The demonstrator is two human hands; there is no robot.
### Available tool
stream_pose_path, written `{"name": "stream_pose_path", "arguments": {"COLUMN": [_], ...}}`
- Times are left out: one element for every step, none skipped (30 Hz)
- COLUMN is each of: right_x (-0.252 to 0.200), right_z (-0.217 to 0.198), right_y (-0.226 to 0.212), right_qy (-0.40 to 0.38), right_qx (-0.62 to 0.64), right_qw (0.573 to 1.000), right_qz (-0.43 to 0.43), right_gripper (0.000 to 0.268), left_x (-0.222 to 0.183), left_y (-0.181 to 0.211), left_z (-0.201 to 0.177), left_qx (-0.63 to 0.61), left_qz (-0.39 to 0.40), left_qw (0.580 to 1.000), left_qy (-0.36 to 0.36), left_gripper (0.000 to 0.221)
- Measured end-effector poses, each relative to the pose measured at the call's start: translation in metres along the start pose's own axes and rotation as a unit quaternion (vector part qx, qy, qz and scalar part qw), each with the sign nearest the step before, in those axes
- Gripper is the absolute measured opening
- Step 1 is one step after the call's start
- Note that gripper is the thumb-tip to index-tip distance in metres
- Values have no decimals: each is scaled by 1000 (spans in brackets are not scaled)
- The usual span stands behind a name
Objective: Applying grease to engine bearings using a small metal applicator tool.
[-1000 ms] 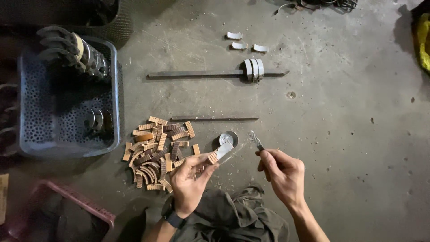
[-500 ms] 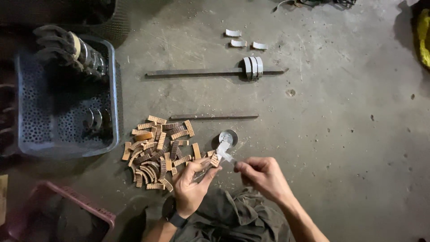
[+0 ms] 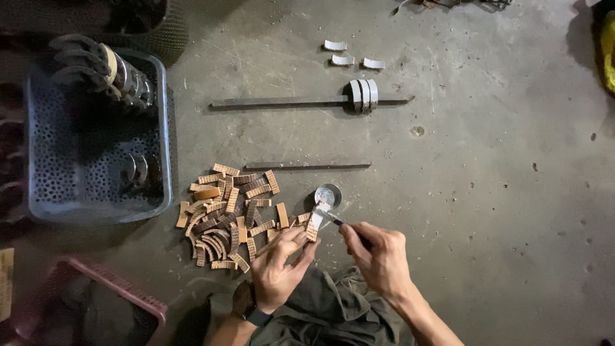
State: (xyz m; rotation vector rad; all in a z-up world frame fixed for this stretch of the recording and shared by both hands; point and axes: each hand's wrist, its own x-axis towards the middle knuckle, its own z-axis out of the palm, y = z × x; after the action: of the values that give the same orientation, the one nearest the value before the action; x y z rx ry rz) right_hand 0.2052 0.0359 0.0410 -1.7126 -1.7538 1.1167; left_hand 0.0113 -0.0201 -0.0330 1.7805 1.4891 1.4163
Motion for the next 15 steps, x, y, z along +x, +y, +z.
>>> {"name": "stream_pose_path", "arguments": {"right_x": [2,4,6,10,14,17,17,18,19,19,19,19,19,19,19], "right_z": [-2,-5,-7,-9,-11,-13,-16,-18,-21,-23,-24,-26,-26,-26,-26], "right_y": [1,2,2,8,14,20,30,41,51,50,50,50,45,40,35], "right_qy": [0,-9,-17,-17,-24,-31,-31,-14,3,2,18,35,35,25,14], "right_qx": [0,4,8,8,40,72,72,145,218,218,266,314,314,297,280], "right_qw": [1000,1000,998,998,994,986,986,974,955,955,946,934,934,944,954], "right_qz": [1,27,52,52,99,146,147,174,199,199,184,169,170,138,106], "right_gripper": [18,19,20,20,21,21,21,22,23,23,21,20,20,17,17], "left_x": [7,13,20,16,13,8,15,22,29,22,15,7,7,7,7], "left_y": [8,16,23,19,15,11,16,20,25,15,6,-3,-7,-11,-15], "left_z": [-3,-6,-9,-6,-3,0,-3,-5,-8,-7,-7,-6,-6,-6,-6], "left_qx": [0,6,12,12,-7,-26,-26,-65,-104,-103,-140,-176,-176,-274,-368], "left_qz": [0,-6,-13,-12,-17,-22,-22,-37,-51,-51,-120,-187,-187,-241,-290], "left_qw": [1000,1000,1000,1000,1000,999,999,997,993,993,983,966,966,930,881], "left_qy": [-1,-2,-3,-3,11,24,24,30,36,37,14,-10,-11,-40,-68], "left_gripper": [33,33,34,34,33,33,33,32,33,33,32,32,32,32,34]}}
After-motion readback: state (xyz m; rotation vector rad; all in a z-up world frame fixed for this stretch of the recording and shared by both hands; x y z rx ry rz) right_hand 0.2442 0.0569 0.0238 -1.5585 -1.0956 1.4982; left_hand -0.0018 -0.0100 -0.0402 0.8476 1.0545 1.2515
